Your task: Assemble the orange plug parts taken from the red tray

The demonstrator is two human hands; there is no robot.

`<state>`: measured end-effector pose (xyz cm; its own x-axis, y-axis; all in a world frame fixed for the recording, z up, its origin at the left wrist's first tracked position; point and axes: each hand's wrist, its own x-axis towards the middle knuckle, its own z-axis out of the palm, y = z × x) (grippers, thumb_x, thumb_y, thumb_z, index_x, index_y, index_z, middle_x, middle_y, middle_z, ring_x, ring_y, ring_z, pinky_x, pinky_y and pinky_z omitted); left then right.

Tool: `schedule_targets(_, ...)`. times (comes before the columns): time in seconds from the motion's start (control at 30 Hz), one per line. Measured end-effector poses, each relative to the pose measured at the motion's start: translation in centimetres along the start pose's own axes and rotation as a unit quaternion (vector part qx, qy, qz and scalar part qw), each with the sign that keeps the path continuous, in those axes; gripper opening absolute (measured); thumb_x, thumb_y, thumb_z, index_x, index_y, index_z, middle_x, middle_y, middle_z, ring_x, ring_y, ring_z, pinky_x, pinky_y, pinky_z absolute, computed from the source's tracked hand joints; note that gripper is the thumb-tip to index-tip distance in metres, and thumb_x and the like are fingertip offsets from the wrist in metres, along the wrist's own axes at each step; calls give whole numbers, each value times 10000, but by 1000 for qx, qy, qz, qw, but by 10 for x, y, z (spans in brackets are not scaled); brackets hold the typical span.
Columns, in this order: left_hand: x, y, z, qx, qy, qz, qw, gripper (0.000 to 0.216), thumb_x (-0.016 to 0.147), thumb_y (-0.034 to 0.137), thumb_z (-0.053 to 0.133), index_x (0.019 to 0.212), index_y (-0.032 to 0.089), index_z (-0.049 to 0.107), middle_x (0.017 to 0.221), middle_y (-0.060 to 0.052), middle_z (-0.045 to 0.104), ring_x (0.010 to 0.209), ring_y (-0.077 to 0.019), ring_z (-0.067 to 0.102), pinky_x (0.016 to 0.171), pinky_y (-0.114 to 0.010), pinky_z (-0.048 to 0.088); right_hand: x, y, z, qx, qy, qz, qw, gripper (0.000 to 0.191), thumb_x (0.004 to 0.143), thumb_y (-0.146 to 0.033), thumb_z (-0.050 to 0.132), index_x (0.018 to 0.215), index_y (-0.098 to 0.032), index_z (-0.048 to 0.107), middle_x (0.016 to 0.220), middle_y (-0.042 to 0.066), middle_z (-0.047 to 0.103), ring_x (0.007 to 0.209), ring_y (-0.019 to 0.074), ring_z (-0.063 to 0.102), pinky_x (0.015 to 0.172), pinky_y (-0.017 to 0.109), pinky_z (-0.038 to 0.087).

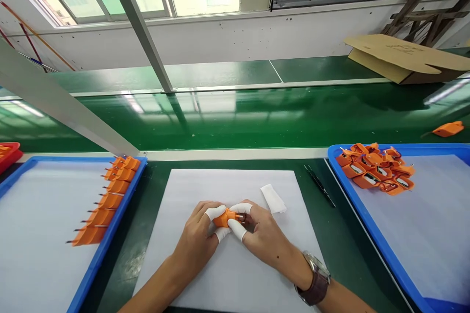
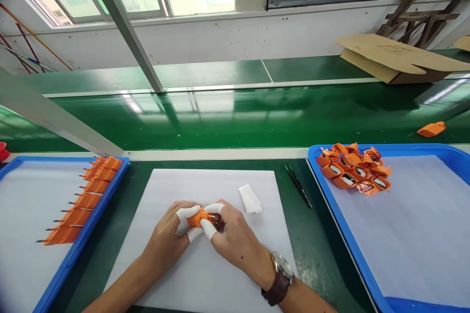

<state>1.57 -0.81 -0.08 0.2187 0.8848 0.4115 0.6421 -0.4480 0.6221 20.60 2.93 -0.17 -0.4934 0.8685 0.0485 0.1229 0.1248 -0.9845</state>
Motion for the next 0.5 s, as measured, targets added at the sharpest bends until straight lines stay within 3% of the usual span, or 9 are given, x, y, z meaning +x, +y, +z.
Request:
schedule_targets(0.17,-1,3,1,-1,2,-5,1000,413,846,12,627,1158,255,512,1106,-53,683,1010,-216,623,827,-401,576,2,-3,-1,5,-18,19,1000,175,916,-215,591,1080,-240,648,983,29,641,806,160,615,730,325,558)
schedule_targets(0.5,2,3,7,-20,7,20,1000,441,863,5,622,1225,240,533,1101,-74,687,978,-218,602,765,-384,574,16,-5,-13,131,-76,87,985,149,861,-269,680,986,-188,673,968,45,685,851,187,656,722,322,533)
